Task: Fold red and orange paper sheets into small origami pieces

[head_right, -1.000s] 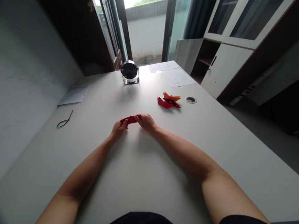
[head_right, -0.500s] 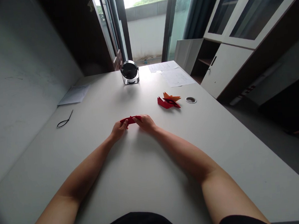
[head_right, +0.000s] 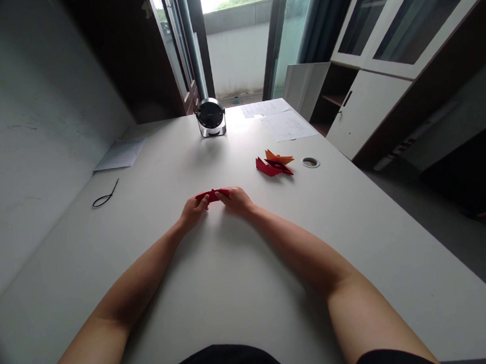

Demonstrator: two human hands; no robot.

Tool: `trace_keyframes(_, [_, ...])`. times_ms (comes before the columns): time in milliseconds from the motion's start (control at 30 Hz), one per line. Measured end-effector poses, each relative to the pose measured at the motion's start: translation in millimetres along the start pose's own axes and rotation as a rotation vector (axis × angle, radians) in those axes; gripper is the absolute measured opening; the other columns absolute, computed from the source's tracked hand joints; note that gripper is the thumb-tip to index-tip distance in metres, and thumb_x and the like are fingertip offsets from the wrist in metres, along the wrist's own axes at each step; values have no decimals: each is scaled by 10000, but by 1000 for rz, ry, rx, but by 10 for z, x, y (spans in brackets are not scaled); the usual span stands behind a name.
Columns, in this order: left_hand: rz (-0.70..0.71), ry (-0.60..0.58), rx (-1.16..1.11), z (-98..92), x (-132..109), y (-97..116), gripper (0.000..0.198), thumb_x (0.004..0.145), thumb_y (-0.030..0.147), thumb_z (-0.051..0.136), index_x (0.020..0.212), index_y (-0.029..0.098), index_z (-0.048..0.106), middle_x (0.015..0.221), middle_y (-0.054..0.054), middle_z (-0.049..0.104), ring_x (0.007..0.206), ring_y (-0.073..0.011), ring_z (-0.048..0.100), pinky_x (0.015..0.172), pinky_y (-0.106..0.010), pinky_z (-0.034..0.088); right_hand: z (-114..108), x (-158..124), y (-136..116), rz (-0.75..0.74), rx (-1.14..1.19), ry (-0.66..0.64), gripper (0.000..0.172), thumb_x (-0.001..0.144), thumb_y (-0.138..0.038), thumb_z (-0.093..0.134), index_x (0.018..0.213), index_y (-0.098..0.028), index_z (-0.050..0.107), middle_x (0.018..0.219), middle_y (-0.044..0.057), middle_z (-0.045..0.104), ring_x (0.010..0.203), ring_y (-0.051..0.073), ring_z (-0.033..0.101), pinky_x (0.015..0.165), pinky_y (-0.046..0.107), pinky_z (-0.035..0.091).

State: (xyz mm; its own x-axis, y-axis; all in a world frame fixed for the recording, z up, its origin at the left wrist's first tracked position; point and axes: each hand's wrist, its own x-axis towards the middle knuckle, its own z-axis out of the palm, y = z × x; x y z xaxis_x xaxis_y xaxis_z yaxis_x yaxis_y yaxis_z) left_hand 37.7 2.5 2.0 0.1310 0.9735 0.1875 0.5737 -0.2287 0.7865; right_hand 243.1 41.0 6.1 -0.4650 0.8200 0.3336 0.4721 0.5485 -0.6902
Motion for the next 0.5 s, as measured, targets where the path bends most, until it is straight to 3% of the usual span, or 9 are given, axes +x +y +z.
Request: trace_keyframes(500, [52, -14, 67, -11, -11, 33, 418, 995, 449, 416, 831, 178, 687, 686, -27, 678, 627, -163, 602, 625, -264, 434, -9, -2, -30, 25, 17, -13, 340, 969, -419, 508, 869, -202, 751, 810, 47, 751, 733, 172, 604, 671, 262, 384])
